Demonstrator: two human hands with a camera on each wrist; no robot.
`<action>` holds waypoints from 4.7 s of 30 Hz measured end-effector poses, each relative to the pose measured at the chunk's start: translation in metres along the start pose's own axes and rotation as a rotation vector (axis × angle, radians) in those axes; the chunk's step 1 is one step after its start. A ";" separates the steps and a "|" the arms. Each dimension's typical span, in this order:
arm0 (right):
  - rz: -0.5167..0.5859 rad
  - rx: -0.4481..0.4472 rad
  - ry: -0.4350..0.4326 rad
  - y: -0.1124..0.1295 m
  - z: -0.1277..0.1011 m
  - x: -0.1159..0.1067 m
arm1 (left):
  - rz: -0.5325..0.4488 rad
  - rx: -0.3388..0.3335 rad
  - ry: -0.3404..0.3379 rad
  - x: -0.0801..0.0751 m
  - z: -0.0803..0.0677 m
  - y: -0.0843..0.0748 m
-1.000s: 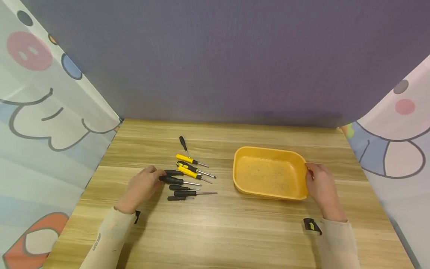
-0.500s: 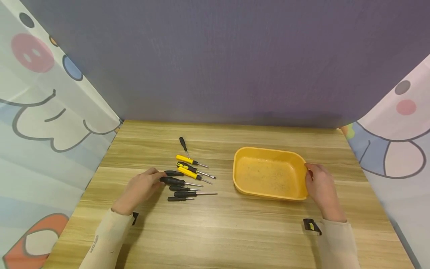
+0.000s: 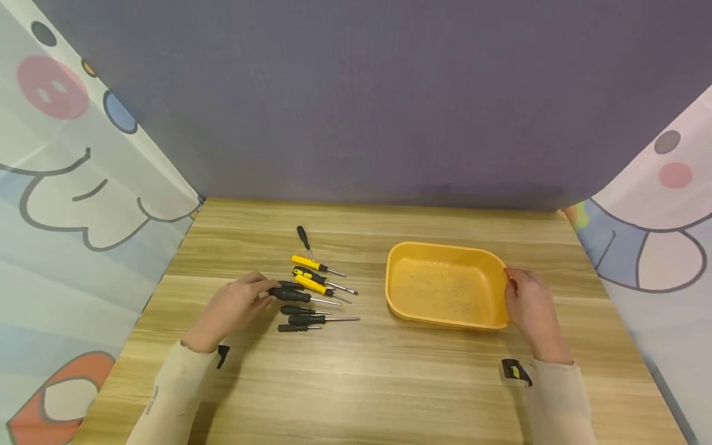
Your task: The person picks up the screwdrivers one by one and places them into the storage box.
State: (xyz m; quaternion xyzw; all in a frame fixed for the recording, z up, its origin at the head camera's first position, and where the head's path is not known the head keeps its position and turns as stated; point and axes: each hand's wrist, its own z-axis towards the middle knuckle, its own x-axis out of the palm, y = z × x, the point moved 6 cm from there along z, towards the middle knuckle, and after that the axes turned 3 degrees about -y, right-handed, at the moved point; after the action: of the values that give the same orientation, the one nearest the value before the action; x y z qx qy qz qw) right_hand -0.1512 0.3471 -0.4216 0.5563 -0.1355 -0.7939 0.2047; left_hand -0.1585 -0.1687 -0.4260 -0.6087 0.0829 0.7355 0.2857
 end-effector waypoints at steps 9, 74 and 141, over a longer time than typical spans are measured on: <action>0.003 -0.005 0.000 0.002 0.001 0.001 | 0.042 0.081 -0.032 -0.006 0.019 -0.019; 0.023 0.039 -0.008 0.006 0.000 0.009 | 0.246 0.171 0.235 0.110 0.196 -0.196; 0.018 0.031 0.039 -0.001 0.000 0.011 | 0.002 0.043 -0.024 -0.024 0.056 -0.058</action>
State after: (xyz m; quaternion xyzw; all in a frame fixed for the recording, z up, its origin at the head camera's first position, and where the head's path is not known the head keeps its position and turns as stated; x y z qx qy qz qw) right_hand -0.1548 0.3424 -0.4311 0.5734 -0.1489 -0.7788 0.2059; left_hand -0.1735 -0.1020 -0.3764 -0.5936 0.0958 0.7409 0.2991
